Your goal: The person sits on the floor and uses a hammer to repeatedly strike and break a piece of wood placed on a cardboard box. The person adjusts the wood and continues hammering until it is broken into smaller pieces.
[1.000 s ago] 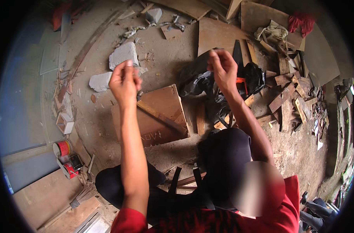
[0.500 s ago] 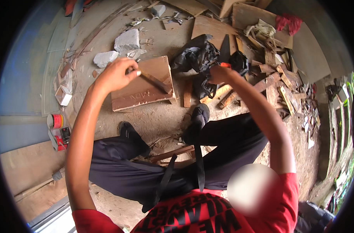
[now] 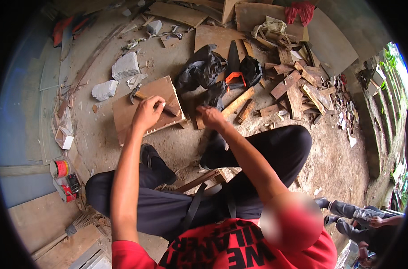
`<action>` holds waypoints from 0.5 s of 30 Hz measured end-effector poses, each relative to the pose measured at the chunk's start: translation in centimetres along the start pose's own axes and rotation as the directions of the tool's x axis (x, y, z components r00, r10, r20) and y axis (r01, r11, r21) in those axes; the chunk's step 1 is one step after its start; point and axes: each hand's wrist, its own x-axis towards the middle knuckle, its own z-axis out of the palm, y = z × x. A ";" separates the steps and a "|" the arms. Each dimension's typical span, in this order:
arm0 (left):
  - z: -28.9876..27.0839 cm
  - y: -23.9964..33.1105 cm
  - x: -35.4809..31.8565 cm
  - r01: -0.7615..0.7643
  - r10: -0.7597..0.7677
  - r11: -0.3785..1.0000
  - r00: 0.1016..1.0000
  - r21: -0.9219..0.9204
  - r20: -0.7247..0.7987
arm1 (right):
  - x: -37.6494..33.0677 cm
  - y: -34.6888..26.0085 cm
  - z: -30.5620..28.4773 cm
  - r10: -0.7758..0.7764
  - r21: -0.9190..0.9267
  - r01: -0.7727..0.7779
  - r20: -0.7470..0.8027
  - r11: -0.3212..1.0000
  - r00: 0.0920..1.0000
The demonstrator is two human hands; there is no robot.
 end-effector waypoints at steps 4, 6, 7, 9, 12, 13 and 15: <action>1.3 -2.8 -3.7 0.052 0.007 0.981 0.954 0.186 -0.301 | 1.1 -4.6 -3.2 0.051 0.331 -0.176 0.354 0.927 0.934; 1.9 -3.3 -3.9 0.127 -0.045 0.976 0.914 0.179 -0.403 | 1.7 -1.8 -3.1 0.273 0.424 -0.277 0.070 0.863 0.959; 2.2 -4.1 -4.1 0.179 -0.081 0.966 0.896 0.188 -0.437 | 2.8 -0.7 -2.8 0.351 0.165 -0.330 -0.125 0.930 0.928; 3.3 -5.7 -4.1 0.275 -0.144 0.941 0.851 0.195 -0.505 | 3.1 3.1 -3.4 0.459 0.124 -0.452 -0.029 0.883 0.888; 5.4 -8.3 -4.5 0.321 -0.232 0.943 0.818 0.085 -0.526 | 4.7 4.1 -4.3 0.230 0.217 -0.180 -0.233 0.959 0.945; 6.1 -9.2 -4.8 0.332 -0.254 0.942 0.796 0.046 -0.550 | 6.4 2.8 -5.6 0.170 0.274 -0.067 -0.371 0.959 0.913; 7.9 -10.1 -5.0 0.411 -0.400 0.905 0.729 -0.112 -0.555 | 8.0 0.8 -7.4 0.138 0.204 -0.091 -0.227 0.975 0.964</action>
